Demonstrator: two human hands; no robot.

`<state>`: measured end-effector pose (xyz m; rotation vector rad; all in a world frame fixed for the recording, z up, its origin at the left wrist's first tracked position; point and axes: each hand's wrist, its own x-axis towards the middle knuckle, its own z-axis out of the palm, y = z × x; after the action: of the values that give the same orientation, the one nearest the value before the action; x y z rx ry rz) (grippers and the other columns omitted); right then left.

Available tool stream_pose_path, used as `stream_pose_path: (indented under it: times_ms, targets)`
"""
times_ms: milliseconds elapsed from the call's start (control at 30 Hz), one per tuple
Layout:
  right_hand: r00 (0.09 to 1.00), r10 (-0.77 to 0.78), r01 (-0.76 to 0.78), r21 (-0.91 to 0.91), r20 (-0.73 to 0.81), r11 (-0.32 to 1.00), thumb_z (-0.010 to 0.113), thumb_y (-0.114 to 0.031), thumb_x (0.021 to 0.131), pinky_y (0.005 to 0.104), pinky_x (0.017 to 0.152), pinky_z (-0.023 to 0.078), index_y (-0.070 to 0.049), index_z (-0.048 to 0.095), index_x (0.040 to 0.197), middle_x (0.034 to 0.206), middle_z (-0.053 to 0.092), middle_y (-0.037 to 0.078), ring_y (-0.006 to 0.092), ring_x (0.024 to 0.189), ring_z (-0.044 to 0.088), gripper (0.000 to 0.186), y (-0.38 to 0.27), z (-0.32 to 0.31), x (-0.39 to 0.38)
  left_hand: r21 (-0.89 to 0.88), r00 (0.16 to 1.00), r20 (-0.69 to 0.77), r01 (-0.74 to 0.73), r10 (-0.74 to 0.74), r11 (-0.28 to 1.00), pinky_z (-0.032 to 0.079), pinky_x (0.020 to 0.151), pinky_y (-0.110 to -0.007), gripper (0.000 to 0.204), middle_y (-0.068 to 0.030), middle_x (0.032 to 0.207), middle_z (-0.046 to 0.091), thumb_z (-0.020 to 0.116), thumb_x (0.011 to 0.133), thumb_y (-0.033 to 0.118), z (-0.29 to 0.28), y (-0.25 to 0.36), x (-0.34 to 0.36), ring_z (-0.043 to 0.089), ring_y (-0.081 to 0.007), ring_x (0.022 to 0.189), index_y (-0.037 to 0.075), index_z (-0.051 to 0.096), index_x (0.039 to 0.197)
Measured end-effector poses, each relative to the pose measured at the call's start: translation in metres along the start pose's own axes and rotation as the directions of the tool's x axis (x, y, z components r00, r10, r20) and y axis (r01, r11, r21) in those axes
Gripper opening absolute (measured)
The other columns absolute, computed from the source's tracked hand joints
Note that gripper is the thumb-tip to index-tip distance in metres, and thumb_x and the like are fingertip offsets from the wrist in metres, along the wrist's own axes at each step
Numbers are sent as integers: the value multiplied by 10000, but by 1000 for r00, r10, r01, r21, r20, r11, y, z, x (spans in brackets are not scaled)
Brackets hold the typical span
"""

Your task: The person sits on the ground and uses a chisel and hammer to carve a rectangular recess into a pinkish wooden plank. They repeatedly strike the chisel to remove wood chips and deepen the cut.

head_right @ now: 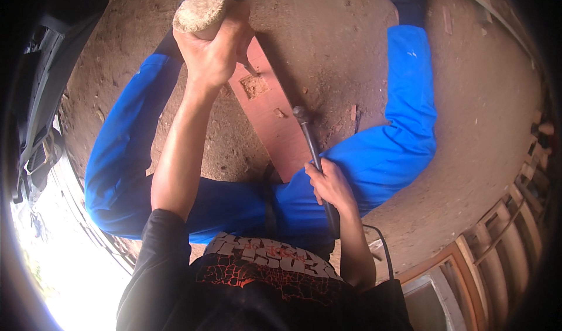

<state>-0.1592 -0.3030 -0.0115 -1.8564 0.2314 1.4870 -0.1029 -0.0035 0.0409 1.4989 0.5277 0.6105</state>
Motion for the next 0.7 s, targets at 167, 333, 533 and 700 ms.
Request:
stream_pose_path:
  times_ms: [167, 333, 533, 700]
  targets:
    - [1000, -5, 5, -13, 15, 1000, 569, -258, 995, 304, 357, 403, 20, 555, 919, 605, 494, 37, 125, 406, 500, 289, 4, -3, 2, -104, 999, 33, -27, 30, 994, 380, 391, -244, 211, 14, 525, 543, 673, 879, 78, 0, -8, 5, 489, -75, 417, 68, 584, 687]
    - [1000, 8, -8, 12, 2, 1000, 585, -268, 991, 295, 358, 397, -7, 542, 969, 625, 496, 27, 112, 413, 495, 265, -1, -2, -1, -139, 995, 84, -38, 50, 990, 372, 394, -247, 202, 6, 531, 533, 633, 886, 64, -3, -6, 19, 474, -80, 415, 60, 571, 694]
    - [998, 46, -53, 315, 32, 947, 617, -220, 968, 262, 371, 366, -55, 537, 1020, 666, 479, -4, 83, 442, 463, 190, -15, 4, -12, -99, 994, 101, -40, 50, 994, 409, 441, -260, 161, -9, 569, 555, 628, 893, 114, 0, -11, 27, 513, -105, 463, 38, 596, 754]
    - [998, -51, 22, 501, 46, 865, 614, -140, 942, 251, 397, 379, -62, 552, 1036, 707, 494, -5, 71, 481, 460, 137, -61, -10, -17, -140, 997, 27, -70, 74, 988, 426, 460, -257, 172, 15, 539, 546, 655, 812, 144, 1, -16, 33, 528, -63, 482, 37, 593, 692]
